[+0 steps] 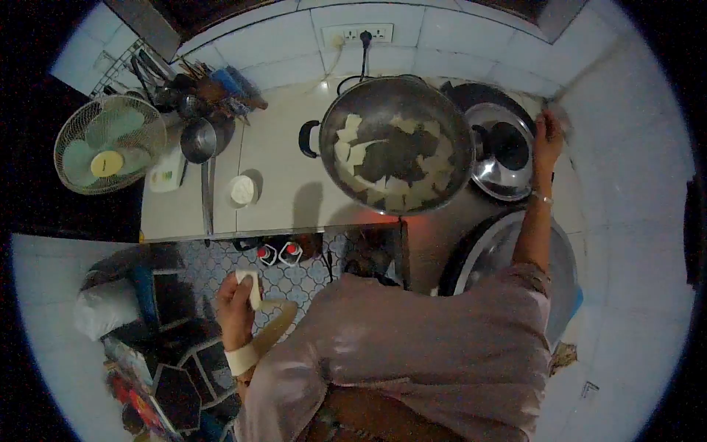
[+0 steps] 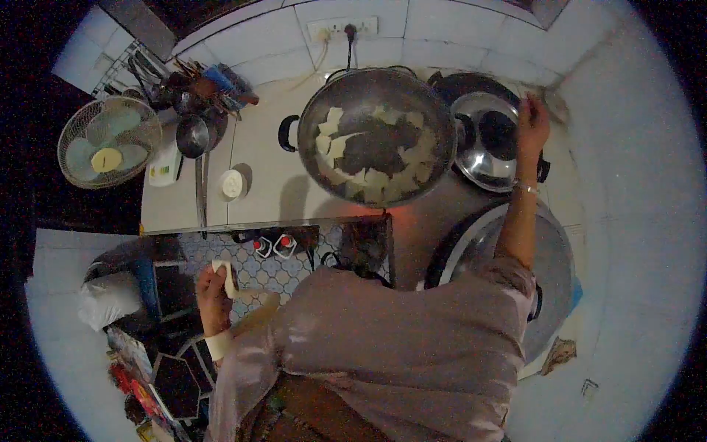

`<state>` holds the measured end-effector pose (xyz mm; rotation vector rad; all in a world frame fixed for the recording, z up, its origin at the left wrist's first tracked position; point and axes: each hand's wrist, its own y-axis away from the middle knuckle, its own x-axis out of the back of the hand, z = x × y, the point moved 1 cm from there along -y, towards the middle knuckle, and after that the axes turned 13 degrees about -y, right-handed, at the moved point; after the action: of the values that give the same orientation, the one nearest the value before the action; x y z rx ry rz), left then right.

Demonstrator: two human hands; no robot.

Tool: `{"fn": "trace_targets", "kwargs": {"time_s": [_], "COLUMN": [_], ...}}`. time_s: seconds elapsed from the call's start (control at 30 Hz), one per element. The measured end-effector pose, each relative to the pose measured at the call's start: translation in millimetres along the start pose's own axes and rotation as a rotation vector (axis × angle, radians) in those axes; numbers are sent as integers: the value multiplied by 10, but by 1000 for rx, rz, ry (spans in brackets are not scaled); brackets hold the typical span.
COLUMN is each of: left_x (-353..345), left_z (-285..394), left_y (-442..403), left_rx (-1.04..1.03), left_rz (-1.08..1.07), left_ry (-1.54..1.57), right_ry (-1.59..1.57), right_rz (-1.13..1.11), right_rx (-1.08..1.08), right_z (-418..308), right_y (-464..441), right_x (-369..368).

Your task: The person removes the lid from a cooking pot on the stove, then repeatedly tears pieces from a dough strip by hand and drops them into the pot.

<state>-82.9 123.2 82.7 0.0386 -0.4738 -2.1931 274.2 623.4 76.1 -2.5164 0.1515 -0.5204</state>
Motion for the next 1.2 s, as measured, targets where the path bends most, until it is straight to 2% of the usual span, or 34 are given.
{"fn": "trace_targets", "kwargs": {"time_s": [0.03,0.1,0.13,0.17,0.2,0.27,0.33,0.47,0.53,0.57,0.63,0.67,0.73,0.77,0.83,0.97,1.03,1.07,1.13,1.17,1.2], "left_x": [45,22,-5,-15,-36,-36,-69,-90,-80,-97,-152,-173,-235,-244,-264,-374,-418,-442,-457,-452,-444], "left_z": [-9,36,67,73,67,43,78,22,-15,-33,-71,-107,-146,-135,-30,77,172,164,92,62,33], "left_y": [-34,-103,-129,-143,-163,-230,-235,-288,-265,-226,-147,-141,-122,-102,-50,-11,-38,-65,-133,-143,-139], "left_rx": [19,-28,-74,-117,-157,-190,-224,-302,-441,-449,-492,-499,-551,-555,-430,-468,-444,-452,-521,-526,-411], "left_rz": [-40,-124,-197,-238,-268,-434,-578,-757,-830,-849,-794,-802,-787,-787,-797,-688,-766,-774,-774,-775,-888], "left_ry": [-61,-61,-70,-38,-8,-61,-60,-109,-348,-347,-430,-429,-297,-293,-347,-472,-765,-766,-840,-838,-604], "right_ry": [-168,-382,-1224,-638,-617,-791,-1106,-943,-1051,-1082,-1350,-1349,-1080,-1077,-913,-793,-615,-611,-471,-468,-245], "right_rz": [-39,-364,-577,-889,-1213,-1376,-1422,-1299,-1044,-952,-742,-734,-666,-667,-655,-656,-701,-690,-737,-735,-771], "right_rx": [24,9,-396,-26,-22,-229,-435,-501,-582,-599,-1075,-1068,-861,-856,-724,-669,-355,-353,140,143,294], "right_z": [-349,-1083,-1429,-1789,-1996,-1996,-2402,-2493,-2499,-2502,-2785,-2747,-2634,-2596,-2570,-2559,-2614,-2585,-2575,-2554,-2539], "right_y": [155,766,1161,1514,1813,2705,3220,3740,3853,3896,3794,3806,3786,3781,3690,3482,3386,3340,3259,3211,3158], "right_x": [-37,-174,-329,-372,-550,-1020,-1186,-1545,-1508,-1467,-1276,-1263,-1223,-1197,-1152,-1096,-1040,-1018,-991,-976,-962]}}
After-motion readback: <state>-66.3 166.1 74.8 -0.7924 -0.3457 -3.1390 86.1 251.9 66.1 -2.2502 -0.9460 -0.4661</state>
